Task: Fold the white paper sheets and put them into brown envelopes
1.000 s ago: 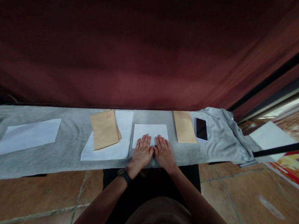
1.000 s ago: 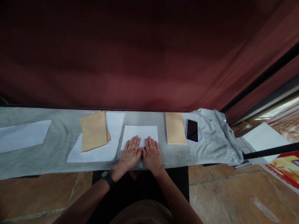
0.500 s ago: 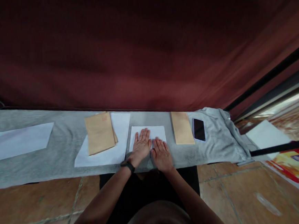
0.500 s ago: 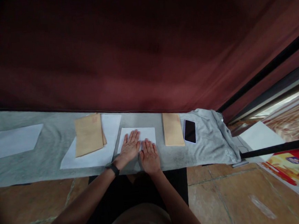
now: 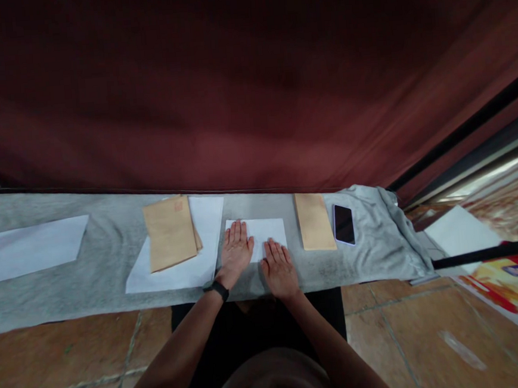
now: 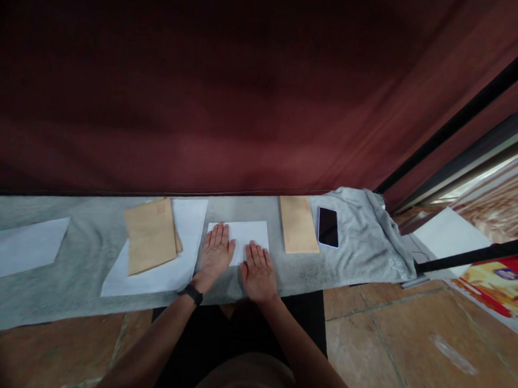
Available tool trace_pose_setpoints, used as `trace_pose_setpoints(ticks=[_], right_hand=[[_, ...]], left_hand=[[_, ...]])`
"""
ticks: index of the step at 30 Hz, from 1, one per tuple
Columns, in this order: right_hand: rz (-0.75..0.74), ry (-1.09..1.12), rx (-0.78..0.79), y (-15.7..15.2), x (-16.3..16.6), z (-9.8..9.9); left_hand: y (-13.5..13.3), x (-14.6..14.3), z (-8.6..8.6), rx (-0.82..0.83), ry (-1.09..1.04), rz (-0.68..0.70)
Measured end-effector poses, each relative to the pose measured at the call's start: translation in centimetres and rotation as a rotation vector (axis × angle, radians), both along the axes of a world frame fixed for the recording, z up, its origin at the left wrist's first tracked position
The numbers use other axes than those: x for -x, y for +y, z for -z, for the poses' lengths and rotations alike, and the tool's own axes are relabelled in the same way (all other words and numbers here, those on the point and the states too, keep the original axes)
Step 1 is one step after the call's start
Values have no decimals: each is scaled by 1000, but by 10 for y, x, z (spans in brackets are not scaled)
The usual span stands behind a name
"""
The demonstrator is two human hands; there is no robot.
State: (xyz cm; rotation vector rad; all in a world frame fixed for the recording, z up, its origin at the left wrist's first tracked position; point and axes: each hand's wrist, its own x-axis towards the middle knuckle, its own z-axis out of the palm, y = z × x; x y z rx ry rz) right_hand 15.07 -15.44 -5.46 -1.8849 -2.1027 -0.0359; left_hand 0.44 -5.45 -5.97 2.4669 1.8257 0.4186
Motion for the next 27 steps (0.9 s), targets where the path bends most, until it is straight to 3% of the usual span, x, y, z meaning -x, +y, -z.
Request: trace_pose_setpoints(ticks=[6, 17, 27], right_hand=[[23, 52, 24, 7, 1, 0], [-28, 95, 119, 72, 27, -7], [57, 88, 66, 84, 16, 5]], left_hand=[[-9, 3, -4, 19, 23, -10], [-11, 6, -14, 21, 50, 39], [-9, 3, -11, 5, 54, 6]])
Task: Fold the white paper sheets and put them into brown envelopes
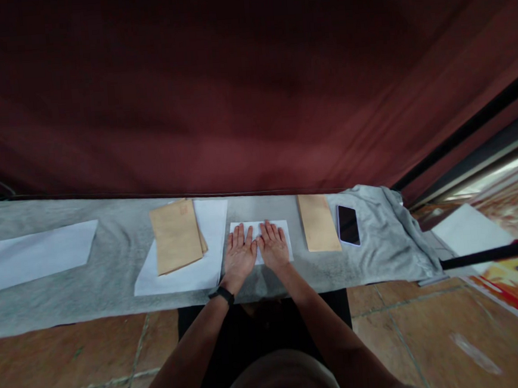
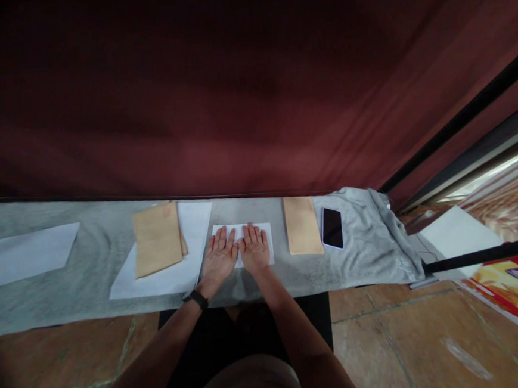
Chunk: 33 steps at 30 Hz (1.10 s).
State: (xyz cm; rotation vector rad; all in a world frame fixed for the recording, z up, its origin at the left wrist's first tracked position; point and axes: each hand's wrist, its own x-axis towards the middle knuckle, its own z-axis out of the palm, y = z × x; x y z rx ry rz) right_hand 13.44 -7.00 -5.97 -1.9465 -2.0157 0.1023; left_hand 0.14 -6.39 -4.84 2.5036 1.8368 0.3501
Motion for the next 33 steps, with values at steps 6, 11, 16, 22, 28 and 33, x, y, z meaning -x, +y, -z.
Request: trace_pose_setpoints(ticks=[6, 11, 16, 22, 28, 33], right_hand=[[48, -24, -66, -2, -9, 8], [74, -55, -116, -8, -17, 13], [104, -64, -154, -16, -23, 15], [123, -69, -194, -26, -30, 15], [134, -49, -178, -37, -35, 13], [151, -66, -137, -50, -37, 11]], left_hand=[[1, -1, 3, 4, 8, -18], [2, 0, 5, 11, 0, -13], [2, 0, 7, 14, -29, -23], [2, -1, 9, 6, -54, -46], [2, -1, 6, -9, -53, -50], [2, 0, 6, -12, -77, -39]])
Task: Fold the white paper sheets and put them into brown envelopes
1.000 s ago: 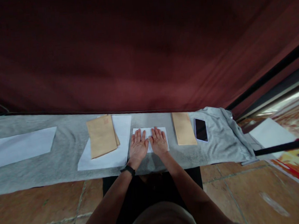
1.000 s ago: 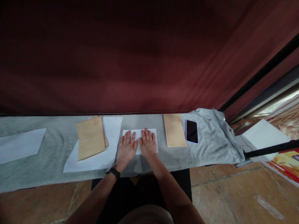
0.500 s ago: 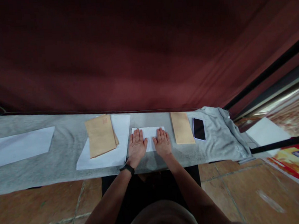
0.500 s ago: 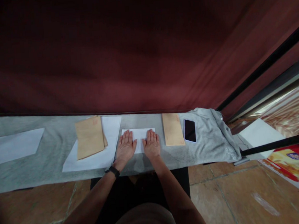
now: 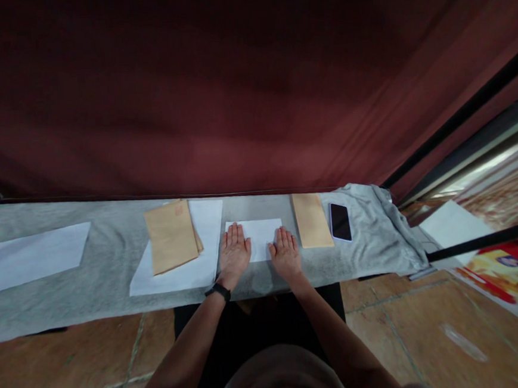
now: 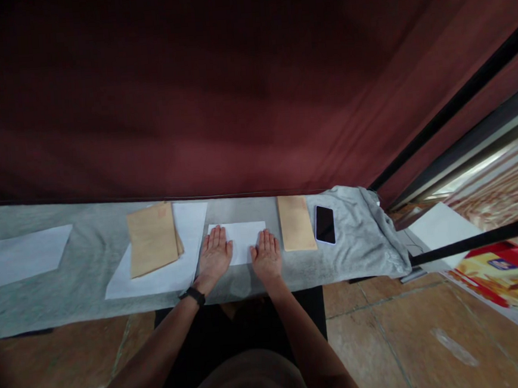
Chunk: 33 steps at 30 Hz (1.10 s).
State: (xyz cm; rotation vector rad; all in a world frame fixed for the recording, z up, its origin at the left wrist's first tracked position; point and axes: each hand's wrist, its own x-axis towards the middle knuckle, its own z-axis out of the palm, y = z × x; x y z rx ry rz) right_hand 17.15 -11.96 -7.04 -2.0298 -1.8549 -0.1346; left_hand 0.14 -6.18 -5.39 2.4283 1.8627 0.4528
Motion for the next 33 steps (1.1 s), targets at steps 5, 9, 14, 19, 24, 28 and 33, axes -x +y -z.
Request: trace_pose_setpoints(ticks=[5, 9, 14, 19, 24, 28, 33], right_hand=[[2, 3, -10, -14, -1, 1], [2, 2, -39, -22, -2, 3], [6, 19, -54, -25, -4, 3], [-60, 111, -49, -26, 8, -7], [-288, 260, 55, -24, 41, -20], [-334, 289, 105, -23, 56, -24], [-298, 234, 140, -24, 50, -23]], left_hand=[[-1, 0, -1, -2, 17, -4], [-2, 2, -2, 3, 26, 1], [-9, 8, -2, 3, 22, 20], [-32, 7, -5, -27, -12, 102], [-57, -7, 4, 43, -26, 287], [-65, -10, 14, 74, -2, 341], [-66, -5, 13, 66, 16, 304]])
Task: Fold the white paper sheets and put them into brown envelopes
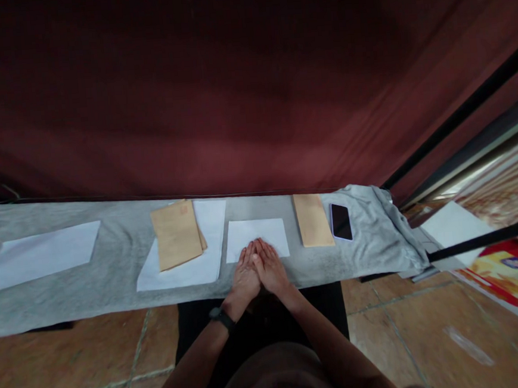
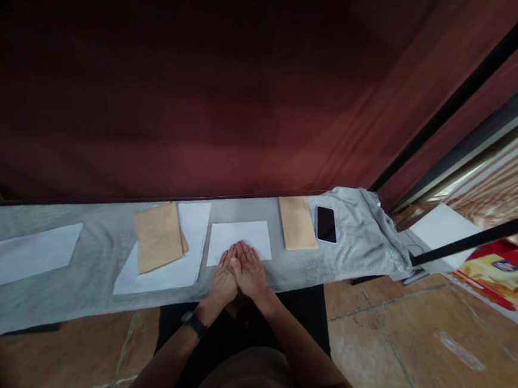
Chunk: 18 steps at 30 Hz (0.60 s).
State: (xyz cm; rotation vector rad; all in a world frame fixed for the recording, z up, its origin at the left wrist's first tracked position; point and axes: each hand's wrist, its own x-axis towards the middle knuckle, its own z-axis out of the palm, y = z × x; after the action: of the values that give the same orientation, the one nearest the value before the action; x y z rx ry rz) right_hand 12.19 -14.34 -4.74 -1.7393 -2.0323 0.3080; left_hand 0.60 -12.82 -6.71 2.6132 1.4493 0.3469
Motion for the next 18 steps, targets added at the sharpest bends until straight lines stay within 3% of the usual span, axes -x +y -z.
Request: trace_pose_setpoints(ticks=[6, 18], right_hand=[[11, -119, -11, -2, -7, 2], [64, -151, -56, -1, -15, 8]], left_hand=[[3, 10, -4, -34, 38, -55], [4, 10, -10, -48, 16, -162]])
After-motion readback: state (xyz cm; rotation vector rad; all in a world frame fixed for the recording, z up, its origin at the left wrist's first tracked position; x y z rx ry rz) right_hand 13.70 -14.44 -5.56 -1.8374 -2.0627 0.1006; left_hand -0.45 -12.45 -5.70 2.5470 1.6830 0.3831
